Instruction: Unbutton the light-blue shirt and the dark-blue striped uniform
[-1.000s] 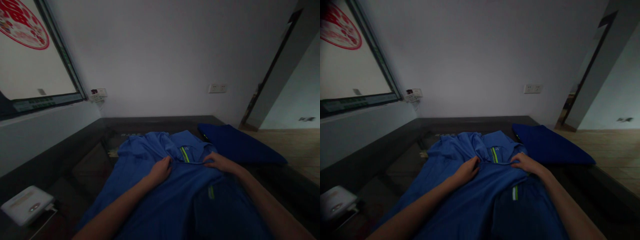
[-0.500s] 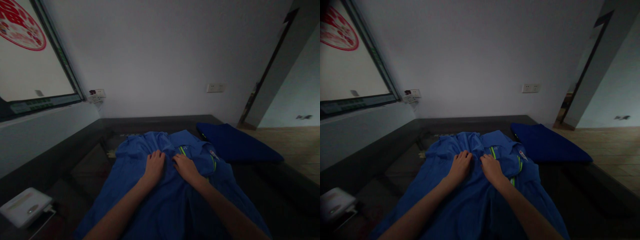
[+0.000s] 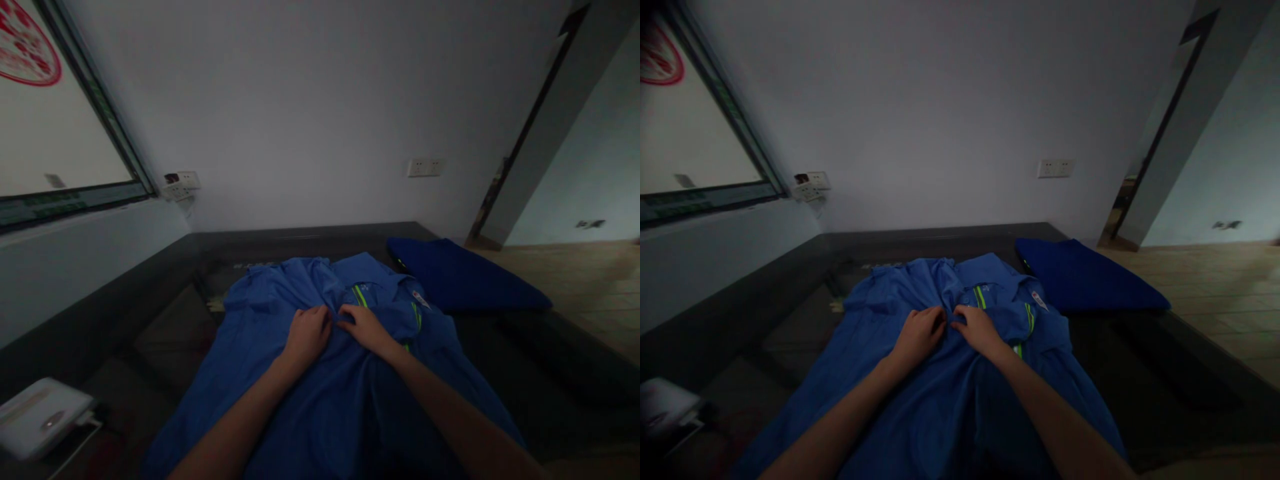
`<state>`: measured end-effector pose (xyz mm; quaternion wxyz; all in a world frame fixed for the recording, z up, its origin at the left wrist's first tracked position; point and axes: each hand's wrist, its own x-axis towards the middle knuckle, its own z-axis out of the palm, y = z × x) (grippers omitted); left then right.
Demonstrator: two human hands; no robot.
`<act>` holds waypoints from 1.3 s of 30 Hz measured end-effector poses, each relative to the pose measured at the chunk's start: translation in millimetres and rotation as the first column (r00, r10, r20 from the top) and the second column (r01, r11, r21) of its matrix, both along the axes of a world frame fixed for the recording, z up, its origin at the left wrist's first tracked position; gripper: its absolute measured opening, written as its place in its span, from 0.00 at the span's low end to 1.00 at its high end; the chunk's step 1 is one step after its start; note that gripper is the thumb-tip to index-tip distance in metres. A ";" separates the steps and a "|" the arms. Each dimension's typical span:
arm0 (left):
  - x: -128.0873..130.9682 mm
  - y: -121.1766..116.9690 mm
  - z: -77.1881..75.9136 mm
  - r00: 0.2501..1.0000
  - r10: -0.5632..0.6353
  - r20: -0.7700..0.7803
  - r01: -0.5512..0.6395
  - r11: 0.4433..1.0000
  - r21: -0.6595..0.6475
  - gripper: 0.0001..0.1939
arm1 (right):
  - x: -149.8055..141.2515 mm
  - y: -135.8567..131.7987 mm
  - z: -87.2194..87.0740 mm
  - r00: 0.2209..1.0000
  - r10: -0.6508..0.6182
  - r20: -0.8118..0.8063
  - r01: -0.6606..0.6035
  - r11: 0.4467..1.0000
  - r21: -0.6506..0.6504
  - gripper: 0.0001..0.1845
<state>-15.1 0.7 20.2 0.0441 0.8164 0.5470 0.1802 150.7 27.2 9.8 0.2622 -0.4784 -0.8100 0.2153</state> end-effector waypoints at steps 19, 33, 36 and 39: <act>-0.7 0.2 4.0 0.982 -0.089 0.164 0.082 0.996 0.046 0.04 | 7.9 3.2 13.2 0.975 0.075 -0.210 -0.089 0.994 -0.059 0.05; -0.9 1.0 1.7 0.979 -0.077 0.189 0.080 0.997 -0.006 0.05 | 8.4 3.9 9.4 0.975 0.078 -0.210 -0.089 0.995 -0.045 0.05; -1.2 1.2 1.5 0.976 -0.084 0.200 0.087 0.996 -0.008 0.07 | 8.2 3.5 9.3 0.975 0.081 -0.207 -0.092 0.995 -0.043 0.05; -2.2 1.5 1.2 0.974 -0.095 0.206 0.098 0.995 -0.006 0.07 | 8.2 2.8 9.9 0.975 0.083 -0.205 -0.096 0.994 -0.054 0.06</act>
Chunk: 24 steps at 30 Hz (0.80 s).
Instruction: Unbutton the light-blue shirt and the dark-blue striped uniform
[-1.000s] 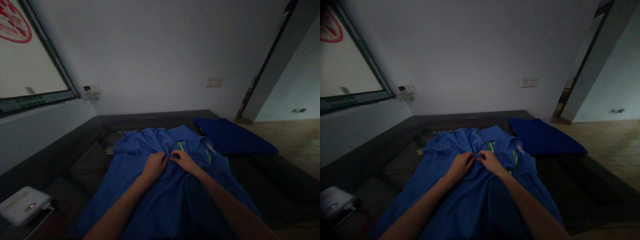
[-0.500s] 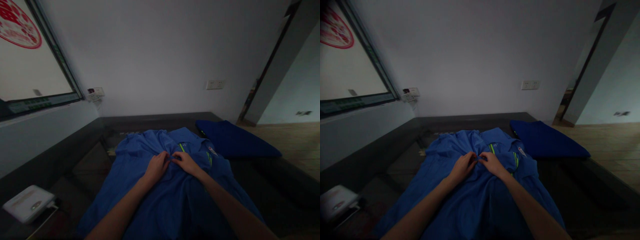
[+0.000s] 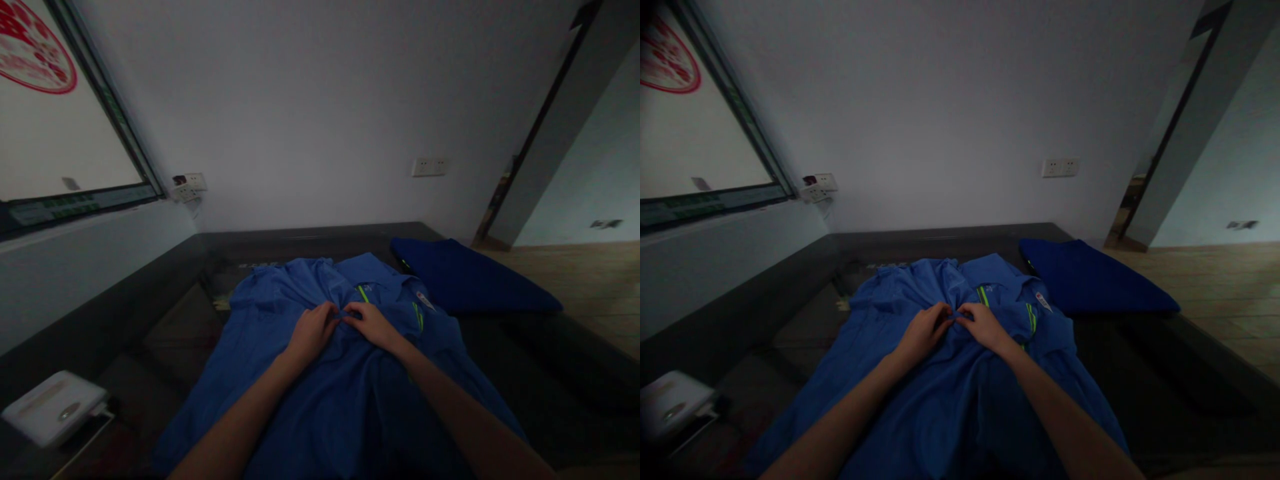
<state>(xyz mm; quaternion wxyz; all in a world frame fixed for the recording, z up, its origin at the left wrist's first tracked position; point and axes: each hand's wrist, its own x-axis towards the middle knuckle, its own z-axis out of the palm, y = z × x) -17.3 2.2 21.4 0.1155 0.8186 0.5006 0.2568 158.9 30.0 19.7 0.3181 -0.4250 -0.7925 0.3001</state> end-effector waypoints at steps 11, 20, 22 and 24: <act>0.2 1.4 -1.0 0.999 0.026 -0.032 -0.028 0.999 -0.042 0.05 | 0.2 -0.1 2.4 1.000 0.014 -0.019 -0.015 0.999 -0.033 0.05; -0.2 5.2 -6.9 0.995 0.021 0.097 -0.010 0.994 -0.111 0.07 | 0.7 0.5 0.5 0.998 0.000 -0.064 -0.007 0.994 -0.109 0.06; 0.1 5.3 -6.7 0.987 0.029 0.155 -0.006 0.990 -0.144 0.07 | 1.3 0.0 1.8 0.998 0.006 -0.062 -0.013 0.993 -0.117 0.06; 0.2 5.1 -5.3 0.980 0.038 0.194 -0.007 0.988 -0.157 0.08 | 2.1 -0.8 3.7 0.999 0.018 -0.051 -0.024 0.992 -0.122 0.07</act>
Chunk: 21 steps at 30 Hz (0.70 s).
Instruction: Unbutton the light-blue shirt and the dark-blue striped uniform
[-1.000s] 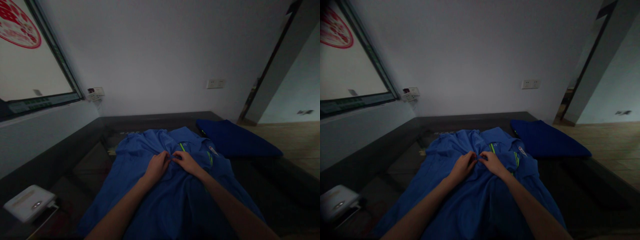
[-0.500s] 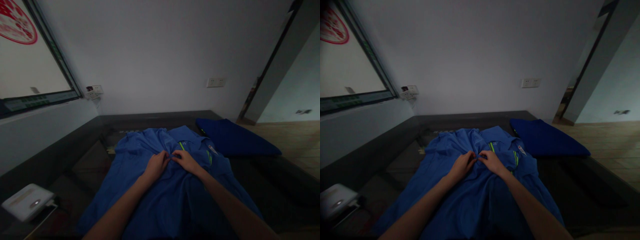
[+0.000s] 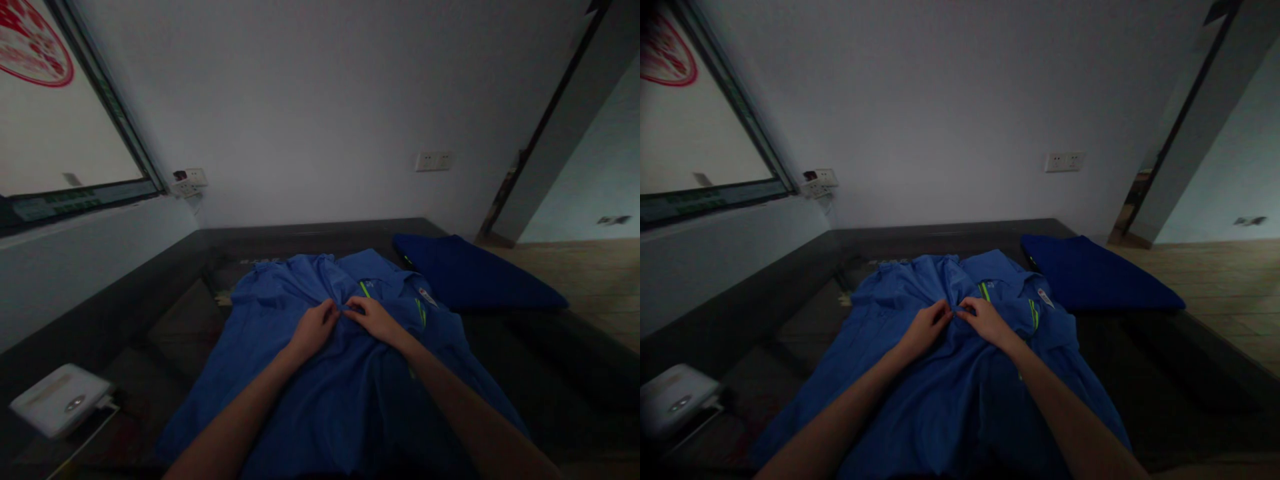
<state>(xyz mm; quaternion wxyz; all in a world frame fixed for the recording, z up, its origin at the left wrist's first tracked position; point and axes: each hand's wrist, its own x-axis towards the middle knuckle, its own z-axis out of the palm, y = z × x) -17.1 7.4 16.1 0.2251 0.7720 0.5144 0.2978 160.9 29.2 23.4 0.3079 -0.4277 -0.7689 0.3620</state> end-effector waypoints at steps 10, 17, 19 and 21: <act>1.7 -5.9 4.4 0.978 0.103 -0.181 -0.075 0.985 0.153 0.07 | -3.6 -8.0 5.8 1.000 0.009 0.013 -0.010 0.999 0.041 0.06; 3.4 -4.9 -0.3 0.975 0.126 -0.184 -0.094 0.980 0.174 0.06 | -4.8 -10.4 5.2 0.978 -0.148 0.149 0.114 0.970 0.214 0.06; 3.6 -4.0 -1.8 0.987 0.092 -0.129 -0.074 0.988 0.139 0.06 | -4.3 -10.3 4.9 0.965 -0.202 0.167 0.155 0.954 0.255 0.06; 3.8 -3.5 -3.3 0.995 0.063 -0.083 -0.053 0.991 0.126 0.06 | -4.4 -10.7 4.9 0.962 -0.217 0.164 0.164 0.943 0.289 0.06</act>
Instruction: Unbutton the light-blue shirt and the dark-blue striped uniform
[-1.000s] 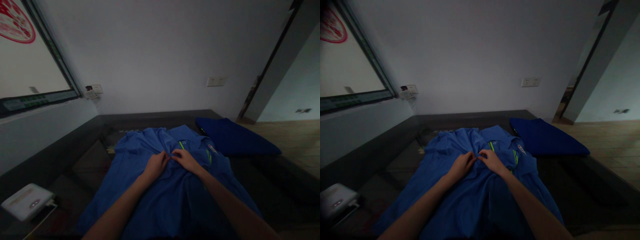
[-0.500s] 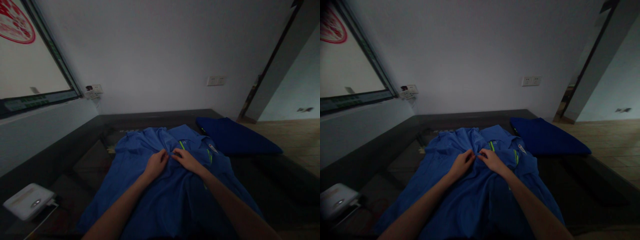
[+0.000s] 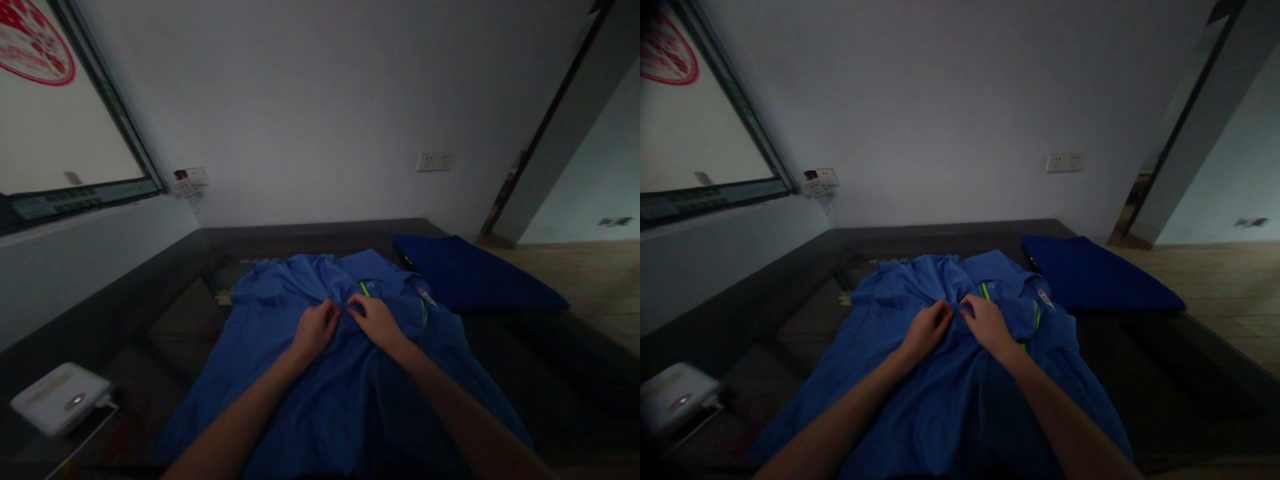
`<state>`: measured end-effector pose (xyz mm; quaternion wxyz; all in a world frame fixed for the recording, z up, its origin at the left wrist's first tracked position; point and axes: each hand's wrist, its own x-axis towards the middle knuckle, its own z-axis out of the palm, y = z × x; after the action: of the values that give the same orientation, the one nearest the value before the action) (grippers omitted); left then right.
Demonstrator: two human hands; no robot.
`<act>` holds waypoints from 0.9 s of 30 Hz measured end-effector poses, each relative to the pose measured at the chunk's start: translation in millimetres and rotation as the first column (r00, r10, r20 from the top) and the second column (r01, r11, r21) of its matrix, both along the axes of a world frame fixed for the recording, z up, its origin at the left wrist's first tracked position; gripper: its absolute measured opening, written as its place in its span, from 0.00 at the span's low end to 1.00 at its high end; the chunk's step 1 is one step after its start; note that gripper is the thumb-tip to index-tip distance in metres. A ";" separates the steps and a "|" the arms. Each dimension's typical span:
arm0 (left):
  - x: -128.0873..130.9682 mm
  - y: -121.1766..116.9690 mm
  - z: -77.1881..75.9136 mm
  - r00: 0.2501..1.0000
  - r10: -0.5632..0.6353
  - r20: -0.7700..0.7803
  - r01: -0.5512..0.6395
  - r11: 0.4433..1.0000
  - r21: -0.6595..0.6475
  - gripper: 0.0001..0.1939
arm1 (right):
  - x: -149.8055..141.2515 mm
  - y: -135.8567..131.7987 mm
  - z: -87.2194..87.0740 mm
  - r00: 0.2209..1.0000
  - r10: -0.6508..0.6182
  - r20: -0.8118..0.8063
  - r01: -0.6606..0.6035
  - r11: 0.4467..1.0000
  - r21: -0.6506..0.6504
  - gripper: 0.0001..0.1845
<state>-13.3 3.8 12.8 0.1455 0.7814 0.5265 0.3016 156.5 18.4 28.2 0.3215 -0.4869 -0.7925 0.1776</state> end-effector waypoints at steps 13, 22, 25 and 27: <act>-0.9 0.7 -5.4 0.998 0.022 0.051 -0.022 1.000 0.016 0.05 | -6.1 -9.0 -0.8 0.986 0.091 0.141 -0.112 0.982 0.153 0.10; -3.1 3.0 -5.4 0.995 0.095 -0.007 -0.095 0.994 0.059 0.03 | -4.4 -9.3 0.7 0.972 0.196 0.131 -0.217 0.960 0.174 0.11; -4.4 4.0 -0.7 0.994 0.094 0.061 -0.099 0.991 0.085 0.04 | -2.8 -8.6 6.1 0.982 0.181 0.047 -0.186 0.973 0.139 0.09; -5.7 4.3 4.3 0.995 0.058 0.086 -0.067 0.992 0.108 0.11 | -0.5 -7.3 9.9 0.987 0.159 -0.001 -0.158 0.982 0.099 0.08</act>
<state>-19.0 8.1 17.1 0.1141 0.7583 0.5266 0.3669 156.0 11.1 38.2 0.3337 -0.4050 -0.8350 0.1655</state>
